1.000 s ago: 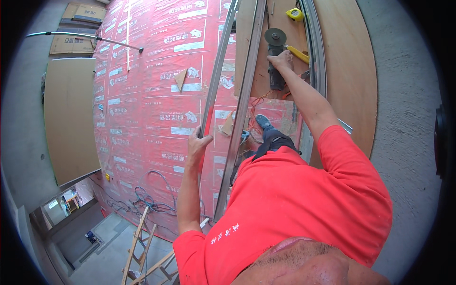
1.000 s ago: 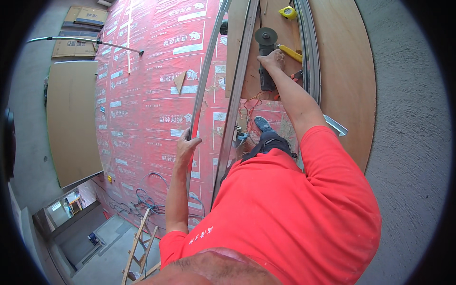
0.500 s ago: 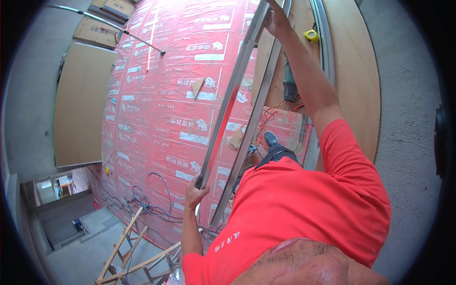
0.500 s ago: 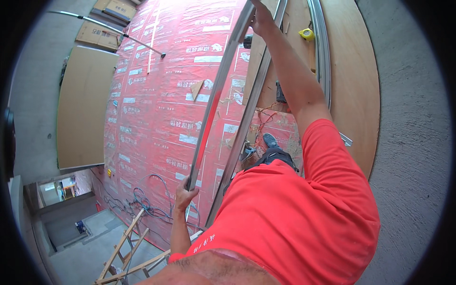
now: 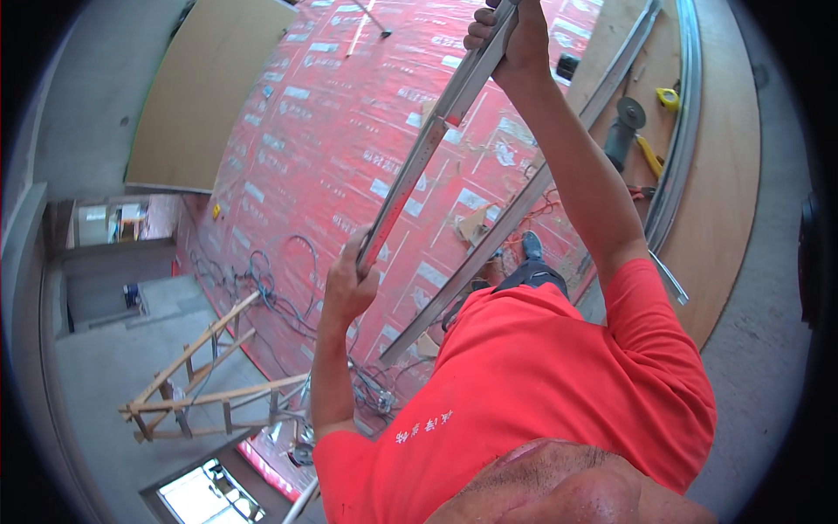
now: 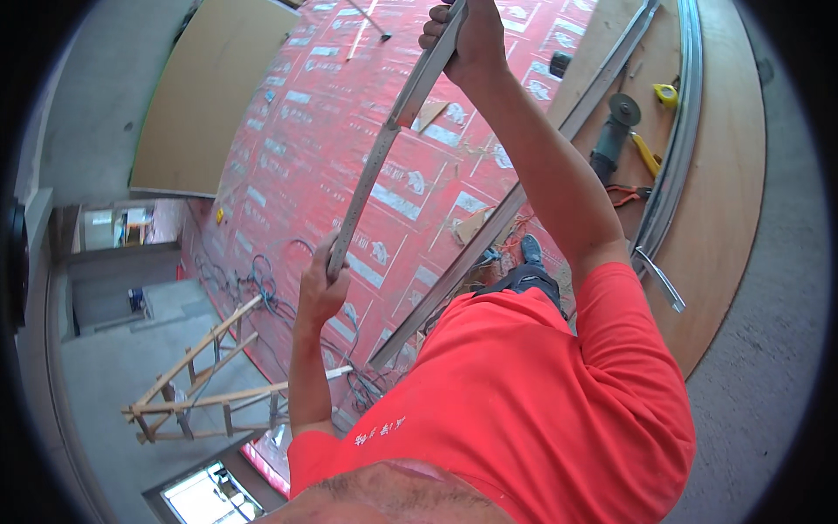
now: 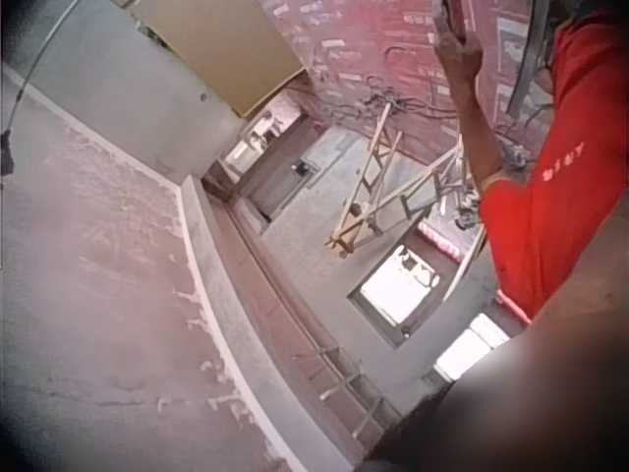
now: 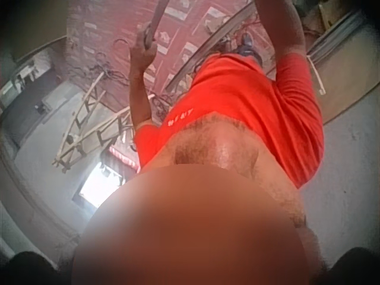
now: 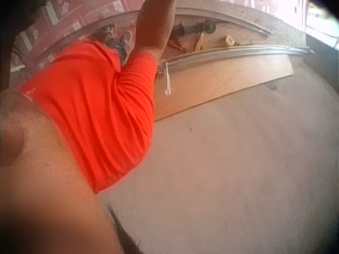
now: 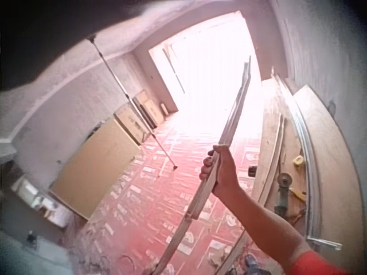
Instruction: Cutting metal studs to size using an electric angle grinder on a construction site.
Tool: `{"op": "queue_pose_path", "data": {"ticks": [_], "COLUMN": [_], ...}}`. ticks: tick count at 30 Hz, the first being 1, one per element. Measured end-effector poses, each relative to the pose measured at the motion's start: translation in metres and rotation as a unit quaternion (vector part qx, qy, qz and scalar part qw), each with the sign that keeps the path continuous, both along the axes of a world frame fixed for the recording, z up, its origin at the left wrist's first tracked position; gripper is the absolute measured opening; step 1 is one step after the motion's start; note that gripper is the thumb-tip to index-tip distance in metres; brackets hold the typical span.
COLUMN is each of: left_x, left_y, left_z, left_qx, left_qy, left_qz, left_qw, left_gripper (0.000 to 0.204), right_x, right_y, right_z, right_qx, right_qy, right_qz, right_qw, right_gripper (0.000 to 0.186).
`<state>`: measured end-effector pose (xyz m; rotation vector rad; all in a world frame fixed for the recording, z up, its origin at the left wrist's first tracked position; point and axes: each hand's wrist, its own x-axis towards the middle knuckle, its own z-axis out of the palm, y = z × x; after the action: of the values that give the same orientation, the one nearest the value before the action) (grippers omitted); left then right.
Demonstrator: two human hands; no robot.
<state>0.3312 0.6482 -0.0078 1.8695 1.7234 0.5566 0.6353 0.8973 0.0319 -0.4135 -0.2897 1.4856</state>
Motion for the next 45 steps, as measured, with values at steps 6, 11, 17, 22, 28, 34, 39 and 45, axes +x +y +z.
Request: {"op": "queue_pose_path", "data": {"ticks": [6,11,17,22,28,34,39,45], "left_x": [-0.020,-0.041,-0.052,-0.048,-0.066,-0.095,-0.097,-0.020], "left_y": [-0.026,-0.055,-0.081,-0.092,-0.086,-0.104,-0.117,-0.092], "left_z": [0.004,0.005,0.011,0.015,0.010,0.011,0.011,0.037], "left_qx": [0.013,0.039,0.068,0.087,0.114,0.036,-0.015,0.055], "left_qy": [0.011,0.034,0.074,0.040,0.049,0.060,0.116,0.016], "left_qz": [0.028,0.037,0.027,0.022,-0.023,0.046,0.146,0.125], "left_qw": [0.999,0.998,0.995,0.995,0.992,0.997,0.982,0.990], "left_gripper": [0.058,0.062,0.066,0.064,0.062,0.037,0.011,0.012], "right_x": [-0.034,-0.061,-0.080,-0.094,-0.155,-0.182,-0.115,-0.122], "right_y": [-0.008,-0.019,-0.019,-0.016,-0.039,-0.067,-0.043,-0.006], "right_z": [-0.002,-0.006,-0.016,-0.036,-0.106,-0.067,-0.002,-0.025], "right_qx": [-0.026,-0.052,-0.048,-0.102,-0.105,-0.199,-0.045,-0.102], "right_qy": [0.012,0.038,0.094,0.198,0.253,0.260,0.004,0.173], "right_qz": [0.065,0.101,0.206,0.314,0.528,0.526,0.178,0.310], "right_qw": [0.997,0.993,0.973,0.923,0.804,0.785,0.983,0.929], "right_gripper": [0.032,0.032,0.033,0.033,0.033,0.024,0.021,0.031]}}
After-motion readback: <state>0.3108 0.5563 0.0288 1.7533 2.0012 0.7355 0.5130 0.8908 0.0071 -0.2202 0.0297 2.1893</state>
